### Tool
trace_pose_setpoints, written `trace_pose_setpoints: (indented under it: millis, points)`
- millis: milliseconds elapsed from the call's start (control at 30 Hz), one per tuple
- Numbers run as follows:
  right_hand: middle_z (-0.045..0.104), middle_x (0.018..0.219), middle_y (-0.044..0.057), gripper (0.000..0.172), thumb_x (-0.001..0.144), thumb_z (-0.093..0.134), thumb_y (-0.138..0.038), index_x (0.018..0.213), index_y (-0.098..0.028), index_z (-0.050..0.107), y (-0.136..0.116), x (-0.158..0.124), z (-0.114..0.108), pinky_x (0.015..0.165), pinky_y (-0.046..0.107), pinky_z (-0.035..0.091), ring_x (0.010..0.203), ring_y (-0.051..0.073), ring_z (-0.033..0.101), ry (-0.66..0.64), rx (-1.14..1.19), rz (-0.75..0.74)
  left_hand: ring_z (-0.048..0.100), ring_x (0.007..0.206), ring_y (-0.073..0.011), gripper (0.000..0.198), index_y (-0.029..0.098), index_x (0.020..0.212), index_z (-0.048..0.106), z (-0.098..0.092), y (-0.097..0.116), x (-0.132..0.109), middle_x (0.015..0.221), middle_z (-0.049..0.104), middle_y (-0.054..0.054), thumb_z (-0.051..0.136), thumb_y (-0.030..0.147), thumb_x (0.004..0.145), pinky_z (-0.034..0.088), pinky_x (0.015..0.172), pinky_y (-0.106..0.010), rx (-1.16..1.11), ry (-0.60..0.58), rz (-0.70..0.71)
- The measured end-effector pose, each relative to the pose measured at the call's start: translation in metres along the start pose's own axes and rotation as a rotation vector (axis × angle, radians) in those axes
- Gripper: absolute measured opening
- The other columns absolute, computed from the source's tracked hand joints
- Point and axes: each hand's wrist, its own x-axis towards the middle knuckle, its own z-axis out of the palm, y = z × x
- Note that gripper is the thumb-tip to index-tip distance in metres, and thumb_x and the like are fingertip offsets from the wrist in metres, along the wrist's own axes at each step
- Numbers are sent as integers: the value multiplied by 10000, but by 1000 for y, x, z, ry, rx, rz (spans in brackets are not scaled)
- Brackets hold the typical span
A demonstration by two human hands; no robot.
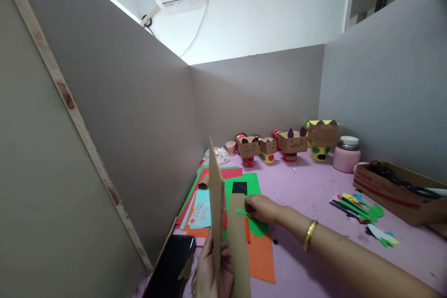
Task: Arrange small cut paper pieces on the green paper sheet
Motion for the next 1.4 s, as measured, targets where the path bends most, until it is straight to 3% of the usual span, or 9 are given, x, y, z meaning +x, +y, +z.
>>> trace_pose_setpoints:
  millis: [333,600,700,767,833,933,1033,1200,1400]
  points:
    - [671,901,10,176,845,615,-317,898,-151,639,4,-5,2,763,356,524,842,162,631,73,113,239,499,346,-33,421,115,844,576,6,3,-8,490,534,40,175,107,972,420,343,-93,41,5,12]
    - [652,848,9,91,829,623,-238,816,-148,628,111,-94,-38,778,370,505,836,167,617,198,0,618,510,363,-23,401,109,834,596,-2,7,4,495,525,48,226,147,983,405,349,-74,-36,-50,13]
    - [624,1071,111,187,833,559,-123,1015,-117,604,119,-121,-45,865,451,477,995,239,596,266,-48,673,517,391,-20,425,111,864,606,-5,11,6,521,523,46,203,165,987,411,372,-75,-88,-108,11]
    - [573,1195,190,297,859,482,-119,1142,-81,562,92,-124,-39,955,445,431,1104,267,555,309,-22,525,515,412,-20,424,104,900,607,-7,14,5,548,523,41,195,160,985,426,396,-86,-112,-167,3]
    - [578,1248,144,386,850,539,-236,1223,-136,536,44,-118,-24,996,325,421,1129,210,554,268,55,238,507,430,-17,395,104,919,608,-11,17,5,570,523,41,218,127,972,434,419,-89,-127,-236,-4]
    - [581,1298,82,714,615,772,-467,1255,-261,532,-38,-101,10,974,308,463,1142,235,561,126,110,-174,512,459,-16,324,117,961,616,-21,20,10,588,526,46,298,63,931,435,447,-84,-129,-344,-5]
    - [546,1286,288,779,663,724,-510,1270,-68,518,-89,-84,42,904,517,510,1140,408,559,137,-180,-397,526,471,-22,308,120,1002,620,-30,21,17,592,534,48,340,37,905,431,452,-84,-116,-441,-5]
    - [703,1055,222,402,850,478,-233,1145,14,592,-94,-74,60,756,453,593,906,341,684,398,-489,-556,565,520,-33,303,109,1030,604,-34,23,20,639,578,31,376,8,859,455,487,-93,-113,-562,-25]
    - [703,1060,208,357,868,369,-97,1158,11,547,-84,-59,56,744,397,575,972,308,665,754,-515,-641,584,516,-24,334,94,1043,588,-30,30,19,624,616,45,426,-42,784,454,487,-71,-161,-656,-9]
